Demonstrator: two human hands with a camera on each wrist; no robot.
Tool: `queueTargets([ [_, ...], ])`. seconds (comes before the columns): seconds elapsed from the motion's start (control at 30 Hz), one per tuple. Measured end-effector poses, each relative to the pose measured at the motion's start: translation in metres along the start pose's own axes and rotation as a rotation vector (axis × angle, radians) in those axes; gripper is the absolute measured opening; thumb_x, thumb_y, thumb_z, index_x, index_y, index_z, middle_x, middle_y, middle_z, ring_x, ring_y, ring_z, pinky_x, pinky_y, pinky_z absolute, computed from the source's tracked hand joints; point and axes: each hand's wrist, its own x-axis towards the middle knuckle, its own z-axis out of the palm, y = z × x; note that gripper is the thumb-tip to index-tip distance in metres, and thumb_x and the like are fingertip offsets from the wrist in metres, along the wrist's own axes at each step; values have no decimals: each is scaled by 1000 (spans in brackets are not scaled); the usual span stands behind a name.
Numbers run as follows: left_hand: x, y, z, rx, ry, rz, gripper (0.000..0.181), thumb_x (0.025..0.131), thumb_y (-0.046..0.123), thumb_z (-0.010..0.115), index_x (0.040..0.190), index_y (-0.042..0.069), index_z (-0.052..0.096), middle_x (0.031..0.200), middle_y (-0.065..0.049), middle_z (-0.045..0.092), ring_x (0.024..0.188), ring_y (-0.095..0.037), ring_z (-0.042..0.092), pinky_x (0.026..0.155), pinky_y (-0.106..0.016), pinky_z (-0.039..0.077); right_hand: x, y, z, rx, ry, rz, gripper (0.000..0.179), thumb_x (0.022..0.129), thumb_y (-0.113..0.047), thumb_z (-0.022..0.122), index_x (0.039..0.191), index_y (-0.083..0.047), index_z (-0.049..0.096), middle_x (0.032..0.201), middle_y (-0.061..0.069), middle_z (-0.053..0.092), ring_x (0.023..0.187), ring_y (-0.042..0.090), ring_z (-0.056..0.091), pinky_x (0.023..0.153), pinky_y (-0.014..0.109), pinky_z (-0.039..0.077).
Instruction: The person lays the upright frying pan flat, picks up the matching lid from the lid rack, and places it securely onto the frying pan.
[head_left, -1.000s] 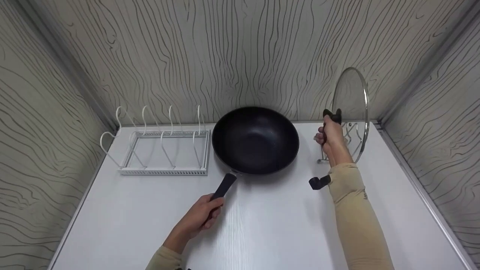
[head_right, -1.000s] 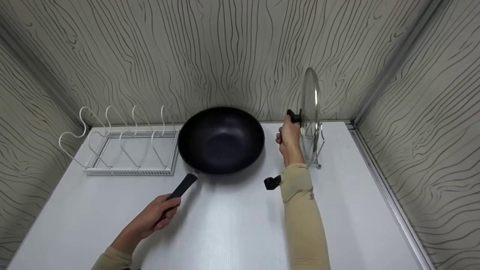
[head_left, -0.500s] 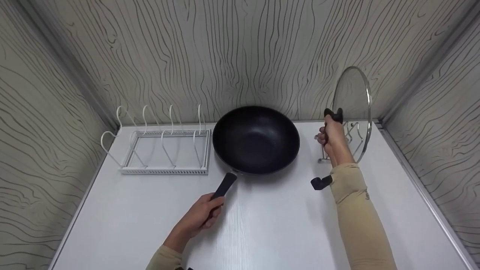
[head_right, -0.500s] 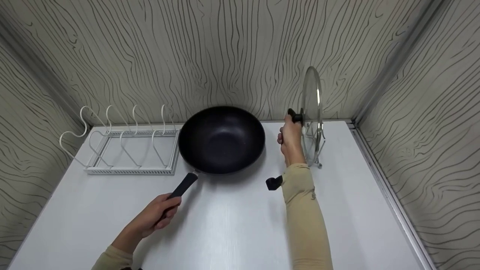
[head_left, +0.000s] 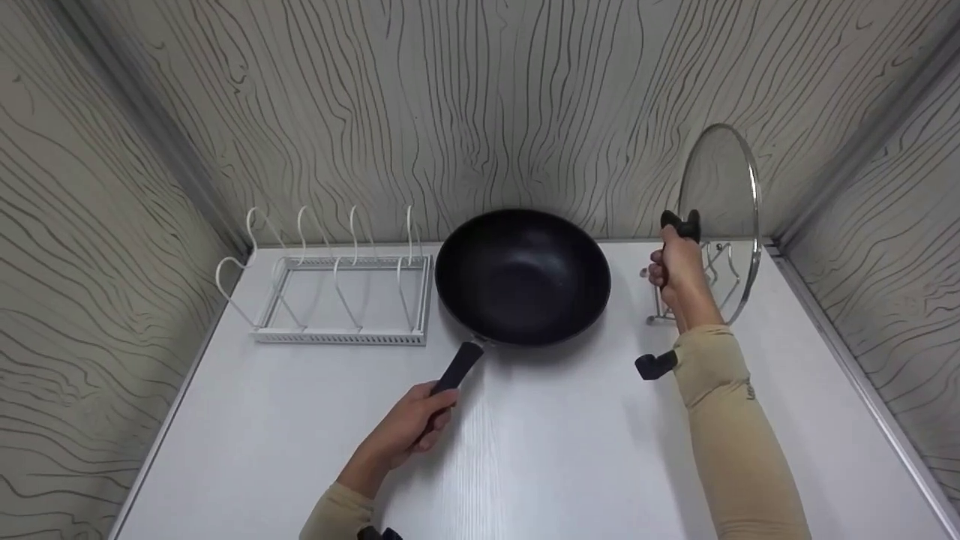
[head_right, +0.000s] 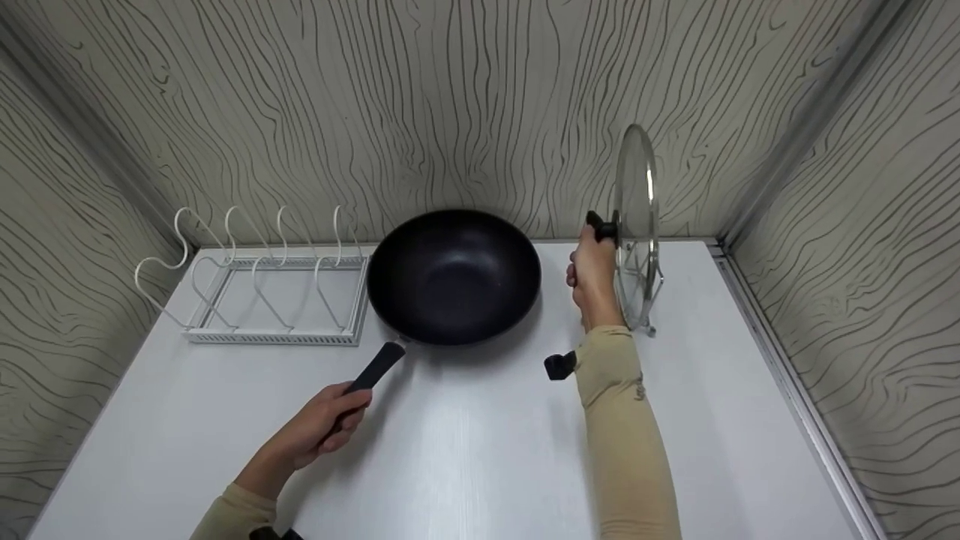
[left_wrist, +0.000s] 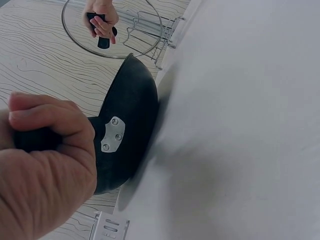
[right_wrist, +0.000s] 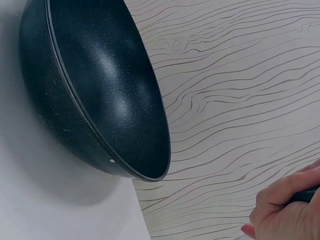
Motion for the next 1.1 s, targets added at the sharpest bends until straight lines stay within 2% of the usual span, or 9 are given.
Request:
queueTargets([
  [0.13, 1, -1, 0, -9, -1, -2, 34, 105, 37, 57, 89, 8, 51, 63, 7, 45, 39, -2, 36, 37, -18, 27, -2, -3, 0, -7, -9, -8, 28, 112, -36, 36, 129, -16, 25, 64, -9, 42, 46, 2, 38, 43, 18, 34],
  [0.4, 1, -1, -1, -7, -3, -14, 33, 105, 37, 58, 92, 8, 51, 65, 7, 46, 40, -2, 37, 38, -18, 28, -3, -2, 3, -13, 4, -22, 41, 112, -35, 35, 142, -12, 21, 62, -8, 41, 43, 2, 37, 40, 18, 33],
  [0.57, 3, 0, -1, -11, -8, -14, 32, 105, 37, 58, 92, 8, 51, 65, 7, 46, 40, -2, 37, 38, -18, 28, -5, -3, 3, -19, 6, -36, 26, 112, -36, 36, 126, -15, 31, 62, -9, 42, 44, 2, 38, 40, 18, 33],
  [0.7, 3, 1, -2, -14, -8, -10, 32, 105, 36, 58, 92, 8, 51, 65, 7, 46, 41, -3, 37, 38, -19, 29, -7, -5, 4, -23, 4, -45, 21, 112, -37, 37, 117, -17, 33, 63, -9, 43, 44, 2, 38, 40, 17, 34],
  [1.1, 2, 0, -2, -6, -10, -8, 33, 106, 37, 57, 90, 8, 51, 64, 7, 46, 39, -1, 36, 37, -18, 28, -10, -8, 9, -71, 0, -84, 18, 112, -35, 35, 113, -17, 34, 62, -10, 44, 43, 1, 39, 40, 16, 34],
])
